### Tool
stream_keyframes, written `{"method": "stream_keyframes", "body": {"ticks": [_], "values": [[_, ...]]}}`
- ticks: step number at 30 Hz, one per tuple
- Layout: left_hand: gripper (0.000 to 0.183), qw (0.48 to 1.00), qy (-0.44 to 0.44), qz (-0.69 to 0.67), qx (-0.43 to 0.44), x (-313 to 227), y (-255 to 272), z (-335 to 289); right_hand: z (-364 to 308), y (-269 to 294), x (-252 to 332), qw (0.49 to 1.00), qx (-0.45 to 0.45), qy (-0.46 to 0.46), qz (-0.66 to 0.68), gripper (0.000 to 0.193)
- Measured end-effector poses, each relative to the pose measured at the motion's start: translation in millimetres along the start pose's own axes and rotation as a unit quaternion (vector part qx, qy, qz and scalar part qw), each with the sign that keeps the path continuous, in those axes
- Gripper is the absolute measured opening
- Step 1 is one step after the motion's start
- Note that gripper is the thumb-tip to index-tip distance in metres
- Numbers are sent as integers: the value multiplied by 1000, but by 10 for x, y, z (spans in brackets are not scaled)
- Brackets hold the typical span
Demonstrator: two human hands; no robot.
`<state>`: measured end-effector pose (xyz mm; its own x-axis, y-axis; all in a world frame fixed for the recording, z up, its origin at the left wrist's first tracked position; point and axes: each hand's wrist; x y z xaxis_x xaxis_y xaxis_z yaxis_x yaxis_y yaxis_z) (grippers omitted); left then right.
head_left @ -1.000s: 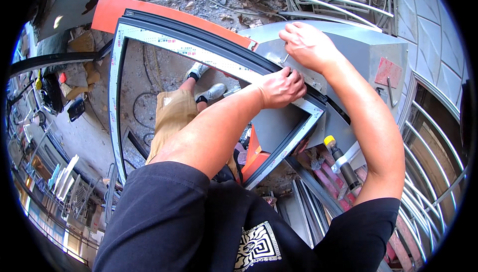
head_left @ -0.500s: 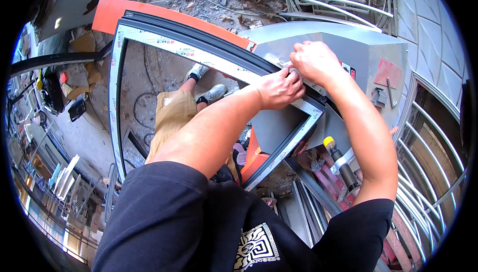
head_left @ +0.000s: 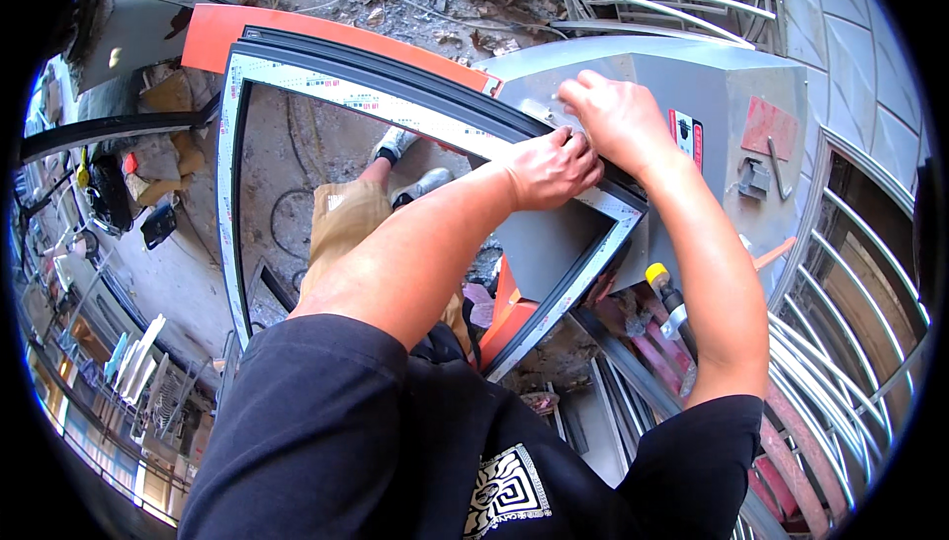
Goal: The person places frame sections into an industrial machine and uses a hand tool to secure the components into the corner joints.
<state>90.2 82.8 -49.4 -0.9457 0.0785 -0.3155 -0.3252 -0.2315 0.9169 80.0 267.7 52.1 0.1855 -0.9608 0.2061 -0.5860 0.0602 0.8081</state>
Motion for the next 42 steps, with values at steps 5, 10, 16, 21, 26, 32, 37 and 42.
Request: {"method": "stream_keyframes", "body": {"ticks": [5,10,16,21,26,32,37,42], "values": [[38,999,9,-4,54,-15,58,8,11,128,50,960,-77,-113,245,24],[32,1000,0,28,2,5,47,-2,-94,62,210,843,-222,-159,463,15],[31,1000,-3,10,12,7,22,11,-124,-227,296,803,-255,-188,506,12],[31,999,2,-10,38,-8,-37,-13,-105,-349,426,784,-298,-219,498,11],[28,997,2,-40,73,-15,-7,-27,-161,-403,521,794,-315,-225,468,10],[25,997,10,-33,71,-26,23,-14,-209,-499,535,792,-352,-242,435,13],[25,998,2,-43,38,6,-77,-80,-286,-385,657,825,-336,-224,395,13],[25,995,-1,-41,92,-40,-53,-2,-521,-288,628,931,-282,-139,185,10]]}}
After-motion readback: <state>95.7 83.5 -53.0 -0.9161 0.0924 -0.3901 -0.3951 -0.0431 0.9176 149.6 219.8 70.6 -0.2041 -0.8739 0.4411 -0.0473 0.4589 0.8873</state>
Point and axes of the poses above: each hand's wrist, its own z-axis towards the middle knuckle, its own y-axis out of the back of the hand, x = y × z, and after that the axes turned 7 degrees about x, right-handed
